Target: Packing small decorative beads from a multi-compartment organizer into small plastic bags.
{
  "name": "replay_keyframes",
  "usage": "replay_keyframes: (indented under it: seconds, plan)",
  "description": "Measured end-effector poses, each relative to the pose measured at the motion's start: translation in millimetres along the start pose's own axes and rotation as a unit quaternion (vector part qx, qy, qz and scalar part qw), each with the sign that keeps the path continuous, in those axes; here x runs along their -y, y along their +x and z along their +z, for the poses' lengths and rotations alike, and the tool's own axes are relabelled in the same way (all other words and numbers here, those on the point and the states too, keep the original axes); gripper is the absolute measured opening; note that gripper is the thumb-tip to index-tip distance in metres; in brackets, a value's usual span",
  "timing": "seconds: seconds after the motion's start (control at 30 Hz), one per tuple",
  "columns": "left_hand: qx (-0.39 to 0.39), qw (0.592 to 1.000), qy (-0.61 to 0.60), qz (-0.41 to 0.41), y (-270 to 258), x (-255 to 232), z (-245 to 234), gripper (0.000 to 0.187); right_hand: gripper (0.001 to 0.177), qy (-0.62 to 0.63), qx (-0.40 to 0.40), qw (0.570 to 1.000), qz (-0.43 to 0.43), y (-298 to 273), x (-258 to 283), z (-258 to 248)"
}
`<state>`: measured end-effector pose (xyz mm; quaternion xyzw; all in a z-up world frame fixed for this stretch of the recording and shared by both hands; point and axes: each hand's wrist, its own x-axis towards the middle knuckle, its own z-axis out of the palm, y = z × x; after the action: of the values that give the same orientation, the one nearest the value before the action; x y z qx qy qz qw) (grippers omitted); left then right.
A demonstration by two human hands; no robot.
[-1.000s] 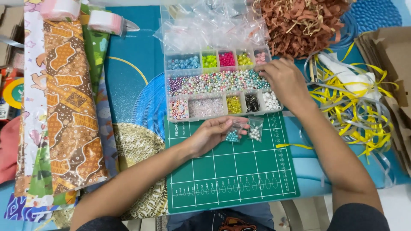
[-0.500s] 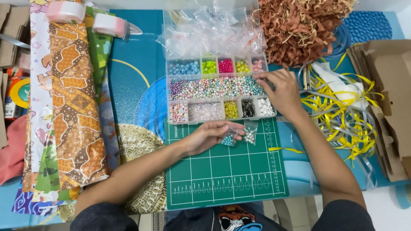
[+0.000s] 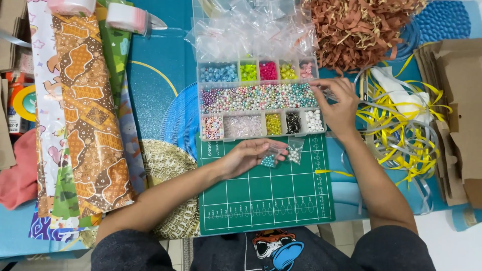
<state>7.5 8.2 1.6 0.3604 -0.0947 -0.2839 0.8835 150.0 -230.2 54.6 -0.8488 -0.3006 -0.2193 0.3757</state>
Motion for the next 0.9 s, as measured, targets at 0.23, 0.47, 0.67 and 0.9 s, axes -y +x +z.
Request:
replay_keyframes:
  seconds: [0.23,0.47,0.67,0.9]
  plan:
    - [-0.006,1.000,-0.018,0.002,0.0,3.9,-2.5,0.053,0.007,0.021,-0.020,1.000,-0.011,-1.9,-0.5,5.6]
    - [0.007,1.000,0.000,0.008,-0.5,6.8,-4.0,0.051,0.007,0.020,-0.024,0.999,-0.008,-3.6,1.4,8.0]
    - [0.009,1.000,0.005,-0.005,-1.3,5.1,-4.6,0.053,0.008,0.021,-0.026,0.999,-0.005,-3.8,-3.2,9.3]
    - [0.002,1.000,-0.006,-0.005,-2.7,-0.4,-2.2,0.053,0.013,0.022,-0.028,0.999,-0.004,-3.5,-2.5,6.7]
